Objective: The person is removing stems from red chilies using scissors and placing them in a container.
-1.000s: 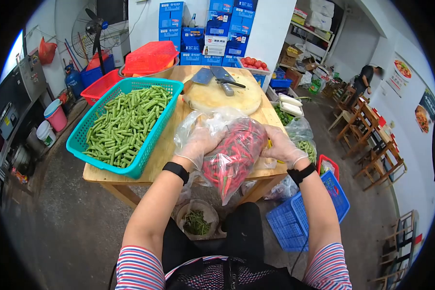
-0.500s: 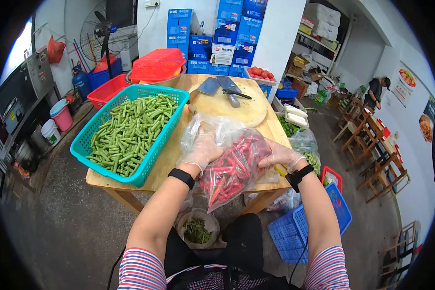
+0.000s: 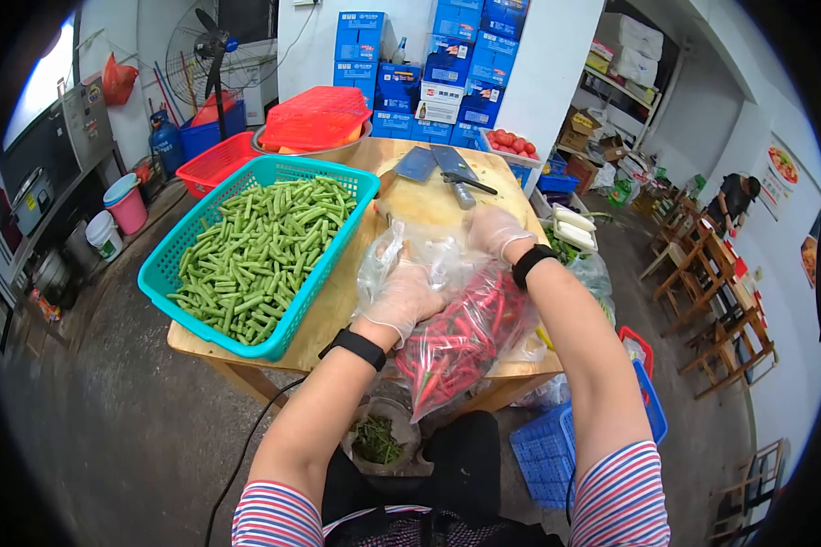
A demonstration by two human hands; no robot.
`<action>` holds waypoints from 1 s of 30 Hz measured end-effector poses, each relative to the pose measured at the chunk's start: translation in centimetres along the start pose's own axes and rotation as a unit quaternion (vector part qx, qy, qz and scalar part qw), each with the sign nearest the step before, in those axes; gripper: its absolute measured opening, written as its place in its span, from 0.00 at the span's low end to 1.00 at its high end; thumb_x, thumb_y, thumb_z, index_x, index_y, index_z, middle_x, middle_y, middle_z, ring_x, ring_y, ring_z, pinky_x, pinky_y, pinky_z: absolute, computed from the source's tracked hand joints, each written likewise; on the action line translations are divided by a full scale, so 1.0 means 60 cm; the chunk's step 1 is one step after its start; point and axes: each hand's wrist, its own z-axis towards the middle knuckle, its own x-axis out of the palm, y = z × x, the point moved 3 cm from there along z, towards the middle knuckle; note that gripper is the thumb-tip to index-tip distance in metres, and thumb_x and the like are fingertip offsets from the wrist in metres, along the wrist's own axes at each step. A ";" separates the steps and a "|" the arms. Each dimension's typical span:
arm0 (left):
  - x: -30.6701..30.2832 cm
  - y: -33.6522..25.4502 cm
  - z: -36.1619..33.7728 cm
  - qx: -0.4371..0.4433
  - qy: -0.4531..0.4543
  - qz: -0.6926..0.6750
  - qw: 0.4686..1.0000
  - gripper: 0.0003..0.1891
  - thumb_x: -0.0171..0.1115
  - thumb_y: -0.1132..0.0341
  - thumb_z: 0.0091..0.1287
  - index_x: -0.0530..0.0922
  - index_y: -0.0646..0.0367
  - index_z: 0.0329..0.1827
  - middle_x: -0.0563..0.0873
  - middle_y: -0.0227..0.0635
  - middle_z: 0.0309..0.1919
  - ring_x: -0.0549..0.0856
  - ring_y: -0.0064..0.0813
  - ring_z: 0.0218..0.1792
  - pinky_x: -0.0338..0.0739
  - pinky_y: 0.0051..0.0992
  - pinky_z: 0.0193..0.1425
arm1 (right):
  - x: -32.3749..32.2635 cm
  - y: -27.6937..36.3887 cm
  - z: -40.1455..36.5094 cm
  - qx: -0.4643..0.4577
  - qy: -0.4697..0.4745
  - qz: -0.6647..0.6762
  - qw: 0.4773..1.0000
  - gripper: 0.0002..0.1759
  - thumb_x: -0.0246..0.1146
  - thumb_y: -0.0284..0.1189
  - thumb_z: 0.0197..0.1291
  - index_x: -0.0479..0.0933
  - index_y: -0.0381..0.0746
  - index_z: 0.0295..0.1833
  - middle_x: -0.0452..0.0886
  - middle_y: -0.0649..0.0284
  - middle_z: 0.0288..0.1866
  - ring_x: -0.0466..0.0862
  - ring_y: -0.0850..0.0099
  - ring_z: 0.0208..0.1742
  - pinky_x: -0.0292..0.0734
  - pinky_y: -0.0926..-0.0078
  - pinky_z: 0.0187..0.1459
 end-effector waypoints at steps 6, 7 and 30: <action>0.069 0.061 0.045 0.032 -0.129 0.111 0.985 0.34 0.59 0.44 0.60 0.71 0.51 0.68 0.74 0.57 0.62 0.58 0.51 0.73 0.43 0.38 0.79 | -0.054 -0.085 -0.053 0.160 -0.259 0.089 0.948 0.13 0.65 0.36 0.52 0.83 0.42 0.41 0.83 0.47 0.38 0.84 0.51 0.43 0.78 0.57 0.44; 0.074 0.066 0.055 0.055 -0.129 0.106 0.984 0.37 0.59 0.43 0.60 0.69 0.56 0.68 0.68 0.63 0.65 0.58 0.56 0.72 0.45 0.38 0.79 | -0.054 -0.091 -0.070 0.184 -0.251 0.111 0.944 0.13 0.66 0.36 0.51 0.83 0.41 0.41 0.84 0.47 0.37 0.84 0.51 0.43 0.78 0.57 0.44; -0.006 -0.001 -0.013 0.148 -0.312 -0.005 0.939 0.68 0.81 0.57 0.38 0.38 0.57 0.78 0.42 0.67 0.73 0.48 0.63 0.74 0.50 0.46 0.76 | -0.086 0.134 -0.055 -0.030 -0.037 -0.003 0.999 0.22 0.56 0.43 0.57 0.81 0.36 0.45 0.83 0.46 0.42 0.82 0.49 0.47 0.76 0.55 0.50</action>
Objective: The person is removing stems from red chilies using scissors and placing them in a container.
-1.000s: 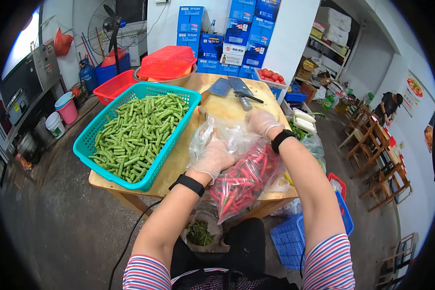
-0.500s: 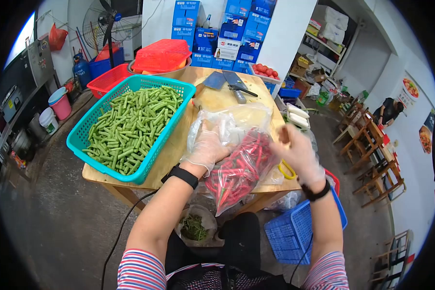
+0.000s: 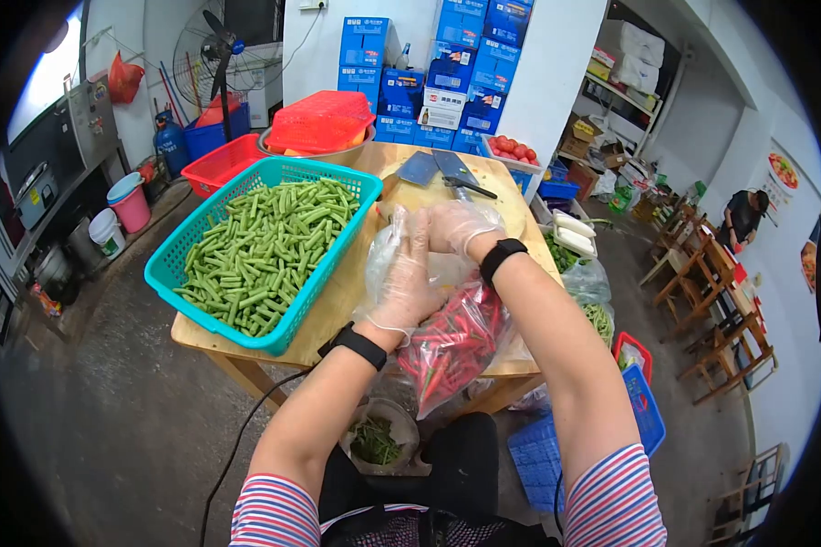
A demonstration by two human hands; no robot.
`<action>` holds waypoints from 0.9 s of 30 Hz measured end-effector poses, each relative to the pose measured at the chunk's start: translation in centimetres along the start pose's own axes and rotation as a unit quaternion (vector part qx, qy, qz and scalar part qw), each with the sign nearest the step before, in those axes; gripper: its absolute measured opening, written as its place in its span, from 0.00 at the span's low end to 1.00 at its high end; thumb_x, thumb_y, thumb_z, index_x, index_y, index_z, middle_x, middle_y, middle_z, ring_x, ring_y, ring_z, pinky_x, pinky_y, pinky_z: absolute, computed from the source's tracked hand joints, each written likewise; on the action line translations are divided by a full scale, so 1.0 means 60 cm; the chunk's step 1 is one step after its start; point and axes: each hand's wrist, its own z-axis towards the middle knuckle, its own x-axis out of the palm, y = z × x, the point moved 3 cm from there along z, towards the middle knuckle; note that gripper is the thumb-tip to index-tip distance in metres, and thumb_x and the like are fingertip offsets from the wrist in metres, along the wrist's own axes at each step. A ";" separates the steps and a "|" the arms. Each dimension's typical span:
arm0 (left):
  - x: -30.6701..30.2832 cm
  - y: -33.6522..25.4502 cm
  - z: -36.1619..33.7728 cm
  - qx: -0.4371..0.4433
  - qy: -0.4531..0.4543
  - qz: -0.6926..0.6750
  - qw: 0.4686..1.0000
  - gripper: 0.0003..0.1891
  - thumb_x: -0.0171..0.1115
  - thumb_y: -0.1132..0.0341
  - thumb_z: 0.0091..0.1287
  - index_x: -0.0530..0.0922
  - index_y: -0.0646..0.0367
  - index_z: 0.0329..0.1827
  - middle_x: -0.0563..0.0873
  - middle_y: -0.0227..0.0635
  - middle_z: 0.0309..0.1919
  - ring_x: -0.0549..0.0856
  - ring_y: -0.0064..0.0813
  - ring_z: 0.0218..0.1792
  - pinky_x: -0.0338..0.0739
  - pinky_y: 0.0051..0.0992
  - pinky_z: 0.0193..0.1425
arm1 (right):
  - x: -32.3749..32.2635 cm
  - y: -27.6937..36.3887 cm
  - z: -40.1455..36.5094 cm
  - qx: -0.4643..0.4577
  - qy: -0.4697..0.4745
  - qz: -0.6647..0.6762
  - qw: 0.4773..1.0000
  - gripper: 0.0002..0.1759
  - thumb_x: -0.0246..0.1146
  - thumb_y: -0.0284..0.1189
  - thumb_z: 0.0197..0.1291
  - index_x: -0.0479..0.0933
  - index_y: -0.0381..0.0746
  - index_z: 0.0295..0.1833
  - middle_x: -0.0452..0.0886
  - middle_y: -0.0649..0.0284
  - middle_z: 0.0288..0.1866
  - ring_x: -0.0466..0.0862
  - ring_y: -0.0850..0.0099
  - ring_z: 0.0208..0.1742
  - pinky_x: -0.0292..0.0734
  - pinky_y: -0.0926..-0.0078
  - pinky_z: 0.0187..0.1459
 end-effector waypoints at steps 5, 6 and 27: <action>-0.004 -0.010 -0.005 0.018 0.003 0.053 0.998 0.62 0.80 0.60 0.39 0.46 0.56 0.77 0.46 0.66 0.73 0.58 0.64 0.70 0.56 0.48 0.73 | 0.046 -0.030 0.062 -0.106 0.077 0.005 0.991 0.19 0.58 0.40 0.55 0.82 0.39 0.45 0.84 0.48 0.43 0.83 0.50 0.48 0.77 0.58 0.48; -0.004 -0.011 -0.004 0.040 -0.010 0.037 0.998 0.59 0.80 0.61 0.40 0.50 0.57 0.76 0.47 0.66 0.73 0.60 0.65 0.69 0.59 0.48 0.72 | 0.051 -0.046 0.076 -0.134 0.088 0.010 0.987 0.17 0.59 0.38 0.55 0.82 0.39 0.44 0.84 0.49 0.43 0.84 0.51 0.47 0.78 0.60 0.46; -0.013 -0.028 -0.012 0.105 -0.082 0.030 0.991 0.15 0.62 0.66 0.58 0.84 0.54 0.48 0.78 0.62 0.52 0.73 0.62 0.55 0.62 0.51 0.65 | 0.033 0.004 0.020 -0.102 0.143 0.044 0.983 0.22 0.63 0.42 0.53 0.81 0.43 0.52 0.82 0.48 0.51 0.81 0.52 0.54 0.74 0.62 0.54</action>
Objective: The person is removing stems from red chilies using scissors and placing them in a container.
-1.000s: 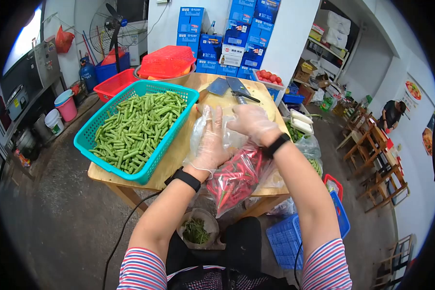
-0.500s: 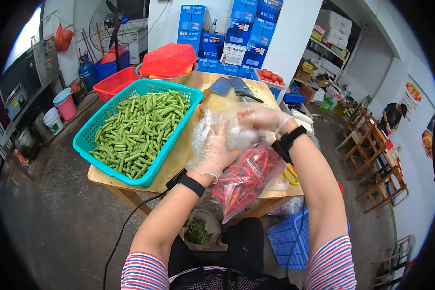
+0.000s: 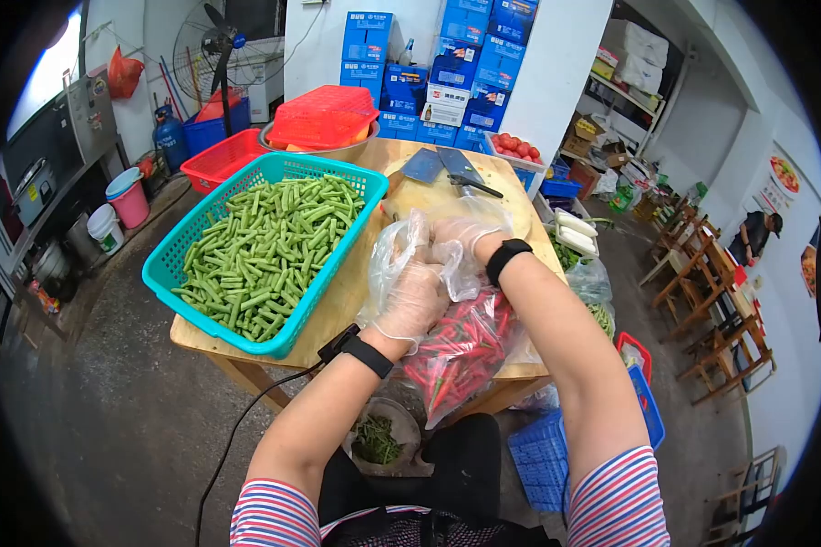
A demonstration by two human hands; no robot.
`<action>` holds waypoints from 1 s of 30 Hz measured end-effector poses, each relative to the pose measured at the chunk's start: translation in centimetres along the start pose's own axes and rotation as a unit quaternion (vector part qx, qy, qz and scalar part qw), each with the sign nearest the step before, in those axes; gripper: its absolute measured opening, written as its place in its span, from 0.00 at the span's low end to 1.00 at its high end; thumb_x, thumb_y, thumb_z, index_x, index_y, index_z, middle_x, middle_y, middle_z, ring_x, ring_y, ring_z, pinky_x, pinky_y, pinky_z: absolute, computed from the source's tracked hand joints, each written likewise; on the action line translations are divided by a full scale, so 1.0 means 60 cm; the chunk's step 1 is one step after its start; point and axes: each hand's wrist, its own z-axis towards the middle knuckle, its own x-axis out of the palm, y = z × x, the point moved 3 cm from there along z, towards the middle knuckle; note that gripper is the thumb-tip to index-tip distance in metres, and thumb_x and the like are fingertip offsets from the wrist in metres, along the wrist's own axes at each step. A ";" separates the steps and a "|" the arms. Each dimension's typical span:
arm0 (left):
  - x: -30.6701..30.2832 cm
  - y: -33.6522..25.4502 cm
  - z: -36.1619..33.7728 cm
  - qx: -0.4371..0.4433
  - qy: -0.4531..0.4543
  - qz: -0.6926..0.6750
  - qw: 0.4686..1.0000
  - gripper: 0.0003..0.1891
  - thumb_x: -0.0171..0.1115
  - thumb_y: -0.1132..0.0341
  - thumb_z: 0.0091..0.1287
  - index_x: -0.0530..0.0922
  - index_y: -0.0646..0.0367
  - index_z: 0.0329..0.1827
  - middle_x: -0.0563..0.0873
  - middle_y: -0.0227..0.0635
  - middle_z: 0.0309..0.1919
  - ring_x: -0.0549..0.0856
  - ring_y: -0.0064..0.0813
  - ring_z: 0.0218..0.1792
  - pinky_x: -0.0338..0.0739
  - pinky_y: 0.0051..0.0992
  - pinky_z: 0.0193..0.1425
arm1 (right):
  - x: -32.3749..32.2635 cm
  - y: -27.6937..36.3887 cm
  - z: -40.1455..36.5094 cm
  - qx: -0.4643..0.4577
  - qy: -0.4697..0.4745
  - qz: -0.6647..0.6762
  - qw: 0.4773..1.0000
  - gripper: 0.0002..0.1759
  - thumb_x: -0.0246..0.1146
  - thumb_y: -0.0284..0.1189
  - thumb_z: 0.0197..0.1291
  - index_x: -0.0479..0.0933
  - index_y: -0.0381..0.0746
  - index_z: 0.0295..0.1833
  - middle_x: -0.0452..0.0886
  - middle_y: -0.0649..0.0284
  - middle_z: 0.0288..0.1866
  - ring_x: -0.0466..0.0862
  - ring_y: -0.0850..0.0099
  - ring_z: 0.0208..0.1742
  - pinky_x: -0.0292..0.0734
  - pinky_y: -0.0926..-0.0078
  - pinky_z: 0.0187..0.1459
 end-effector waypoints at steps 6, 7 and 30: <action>0.014 0.012 -0.010 0.016 0.067 -0.039 0.997 0.13 0.58 0.72 0.56 0.84 0.59 0.43 0.83 0.55 0.43 0.80 0.55 0.48 0.66 0.49 0.64 | -0.005 -0.096 0.012 0.064 -0.074 -0.149 0.984 0.15 0.60 0.30 0.53 0.82 0.40 0.46 0.84 0.48 0.45 0.83 0.54 0.49 0.77 0.60 0.51; 0.021 0.014 -0.011 0.017 0.068 -0.042 0.997 0.13 0.58 0.72 0.56 0.84 0.59 0.43 0.83 0.55 0.43 0.80 0.55 0.48 0.66 0.49 0.64 | -0.010 -0.116 0.004 0.105 -0.067 -0.145 0.982 0.14 0.61 0.27 0.51 0.82 0.39 0.45 0.84 0.48 0.43 0.84 0.54 0.47 0.78 0.60 0.50; 0.110 0.116 0.002 -0.059 0.178 -0.016 0.982 0.14 0.60 0.68 0.61 0.83 0.55 0.49 0.84 0.48 0.46 0.83 0.47 0.47 0.76 0.39 0.54 | 0.095 -0.163 -0.249 -0.002 -0.137 0.548 0.825 0.28 0.65 0.31 0.59 0.68 0.37 0.65 0.76 0.62 0.56 0.74 0.72 0.57 0.68 0.72 0.59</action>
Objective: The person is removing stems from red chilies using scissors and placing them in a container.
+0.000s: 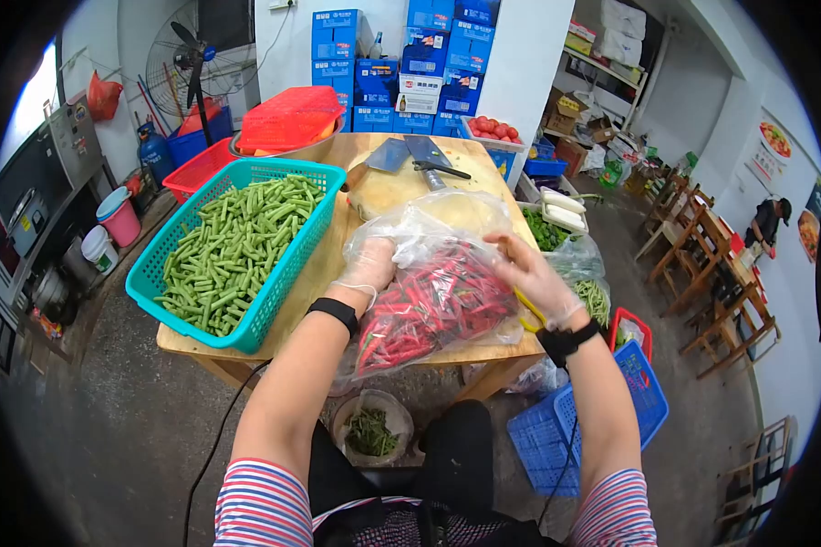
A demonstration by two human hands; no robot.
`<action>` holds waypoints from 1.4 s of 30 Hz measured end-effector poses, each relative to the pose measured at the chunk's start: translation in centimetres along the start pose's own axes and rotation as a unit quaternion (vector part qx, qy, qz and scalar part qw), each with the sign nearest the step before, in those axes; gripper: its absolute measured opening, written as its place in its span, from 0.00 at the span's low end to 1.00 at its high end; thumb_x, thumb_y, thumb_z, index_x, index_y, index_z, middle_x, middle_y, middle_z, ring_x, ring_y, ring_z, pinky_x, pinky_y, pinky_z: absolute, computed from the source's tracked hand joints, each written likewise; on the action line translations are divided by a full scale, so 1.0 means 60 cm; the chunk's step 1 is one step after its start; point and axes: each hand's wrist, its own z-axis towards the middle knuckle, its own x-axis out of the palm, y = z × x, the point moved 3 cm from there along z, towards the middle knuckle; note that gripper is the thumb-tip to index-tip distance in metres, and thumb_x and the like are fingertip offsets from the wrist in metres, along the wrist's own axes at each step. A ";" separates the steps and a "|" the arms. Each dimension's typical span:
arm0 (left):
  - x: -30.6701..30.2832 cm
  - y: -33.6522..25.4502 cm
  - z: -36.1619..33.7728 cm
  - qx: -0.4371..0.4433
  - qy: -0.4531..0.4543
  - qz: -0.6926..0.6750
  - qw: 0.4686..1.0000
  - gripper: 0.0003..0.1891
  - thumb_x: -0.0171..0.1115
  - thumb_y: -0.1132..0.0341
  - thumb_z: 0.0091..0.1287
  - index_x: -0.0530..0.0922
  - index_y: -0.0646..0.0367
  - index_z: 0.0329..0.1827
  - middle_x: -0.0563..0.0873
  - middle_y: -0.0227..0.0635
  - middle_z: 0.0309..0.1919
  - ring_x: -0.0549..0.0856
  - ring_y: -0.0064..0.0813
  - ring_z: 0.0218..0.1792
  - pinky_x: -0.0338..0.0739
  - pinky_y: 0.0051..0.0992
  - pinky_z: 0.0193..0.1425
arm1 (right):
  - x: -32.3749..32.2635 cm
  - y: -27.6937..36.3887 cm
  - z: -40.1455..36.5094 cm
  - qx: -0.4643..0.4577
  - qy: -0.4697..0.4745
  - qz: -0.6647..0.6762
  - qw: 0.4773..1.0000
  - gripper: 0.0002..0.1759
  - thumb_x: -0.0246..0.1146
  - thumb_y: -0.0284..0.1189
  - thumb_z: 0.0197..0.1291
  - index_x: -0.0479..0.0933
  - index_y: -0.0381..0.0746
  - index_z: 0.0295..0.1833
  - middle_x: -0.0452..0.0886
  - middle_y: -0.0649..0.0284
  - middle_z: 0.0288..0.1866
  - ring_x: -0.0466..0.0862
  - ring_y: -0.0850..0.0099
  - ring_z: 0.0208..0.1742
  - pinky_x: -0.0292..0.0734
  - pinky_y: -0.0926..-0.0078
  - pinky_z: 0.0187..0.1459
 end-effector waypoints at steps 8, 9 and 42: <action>-0.031 -0.013 0.023 -0.060 0.162 0.040 0.984 0.15 0.60 0.63 0.62 0.81 0.57 0.51 0.84 0.50 0.46 0.82 0.47 0.50 0.75 0.38 0.56 | 0.081 0.035 -0.064 -0.181 -0.105 -0.358 0.910 0.44 0.77 0.48 0.38 0.72 0.48 0.64 0.70 0.53 0.47 0.72 0.54 0.54 0.70 0.62 0.57; -0.053 -0.036 0.026 -0.036 0.151 0.053 0.986 0.16 0.60 0.62 0.63 0.81 0.59 0.52 0.84 0.52 0.46 0.82 0.47 0.51 0.75 0.38 0.56 | 0.077 0.027 -0.056 -0.183 -0.104 -0.358 0.910 0.44 0.77 0.48 0.38 0.72 0.48 0.64 0.70 0.53 0.47 0.72 0.54 0.54 0.70 0.62 0.57; -0.175 -0.068 -0.010 -0.201 0.066 -0.269 0.940 0.21 0.69 0.54 0.59 0.83 0.61 0.47 0.88 0.36 0.39 0.85 0.27 0.41 0.78 0.25 0.50 | -0.013 0.011 0.061 0.061 -0.166 0.158 0.971 0.10 0.66 0.37 0.56 0.79 0.42 0.39 0.80 0.73 0.27 0.77 0.82 0.25 0.71 0.85 0.30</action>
